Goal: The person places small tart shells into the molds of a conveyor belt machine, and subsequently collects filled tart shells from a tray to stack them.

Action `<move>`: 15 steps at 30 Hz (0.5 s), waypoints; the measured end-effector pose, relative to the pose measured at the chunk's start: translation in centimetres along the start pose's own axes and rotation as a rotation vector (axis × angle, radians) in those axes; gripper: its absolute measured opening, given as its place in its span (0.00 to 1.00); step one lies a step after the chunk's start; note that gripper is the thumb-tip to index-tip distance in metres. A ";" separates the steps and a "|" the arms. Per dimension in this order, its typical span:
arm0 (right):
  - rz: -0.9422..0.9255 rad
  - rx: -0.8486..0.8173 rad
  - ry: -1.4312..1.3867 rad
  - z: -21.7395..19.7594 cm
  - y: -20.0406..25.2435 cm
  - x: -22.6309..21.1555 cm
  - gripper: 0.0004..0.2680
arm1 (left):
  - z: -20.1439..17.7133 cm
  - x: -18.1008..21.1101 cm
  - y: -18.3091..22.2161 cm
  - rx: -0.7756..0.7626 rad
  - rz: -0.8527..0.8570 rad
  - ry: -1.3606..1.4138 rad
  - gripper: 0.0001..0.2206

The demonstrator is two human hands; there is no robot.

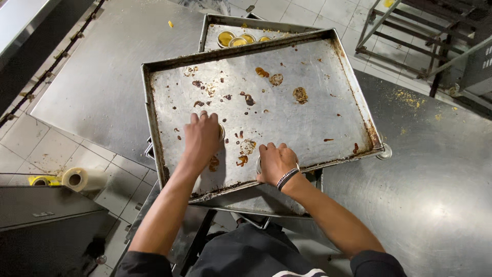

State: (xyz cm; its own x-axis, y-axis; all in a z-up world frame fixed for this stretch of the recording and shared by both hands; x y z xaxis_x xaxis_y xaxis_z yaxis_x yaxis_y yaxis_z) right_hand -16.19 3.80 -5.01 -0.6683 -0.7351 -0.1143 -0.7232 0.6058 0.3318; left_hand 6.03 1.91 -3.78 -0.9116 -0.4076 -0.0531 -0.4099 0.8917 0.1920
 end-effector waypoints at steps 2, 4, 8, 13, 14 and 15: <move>-0.005 0.006 0.000 -0.3 0.1 0.2 0.29 | 2.7 0.8 -2.3 0.082 0.033 -0.068 0.12; -0.033 0.013 -0.017 -0.8 0.3 0.2 0.29 | 3.8 1.7 -3.0 0.079 0.070 -0.133 0.10; -0.064 -0.027 0.044 -0.4 0.2 0.5 0.31 | 3.7 3.6 -3.4 0.028 -0.050 -0.313 0.09; 0.088 -0.159 0.076 -2.8 0.6 0.1 0.38 | 1.0 3.2 -3.9 0.004 0.053 -0.166 0.07; 0.039 -0.171 0.102 -3.5 0.7 -0.3 0.38 | 0.9 1.9 -4.0 -0.009 0.001 -0.149 0.07; 0.080 -0.216 0.091 -4.1 0.9 -0.5 0.39 | 0.6 0.7 -4.1 0.056 0.044 0.014 0.07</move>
State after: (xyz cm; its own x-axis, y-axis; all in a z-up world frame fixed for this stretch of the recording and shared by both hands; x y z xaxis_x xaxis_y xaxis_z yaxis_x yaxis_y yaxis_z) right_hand -15.81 3.49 -0.84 -0.6964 -0.7177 0.0015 -0.6080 0.5910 0.5302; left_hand 7.08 -1.95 -5.19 -0.9283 -0.3705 -0.0317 -0.3712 0.9181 0.1389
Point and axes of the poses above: each hand's wrist, its own y-axis away from the middle knuckle, its own z-axis out of the palm, x = y × z, the point moved 3 cm from there along -y, towards the middle knuckle, and after that the axes turned 14 degrees about -z, right-handed, at the moved point
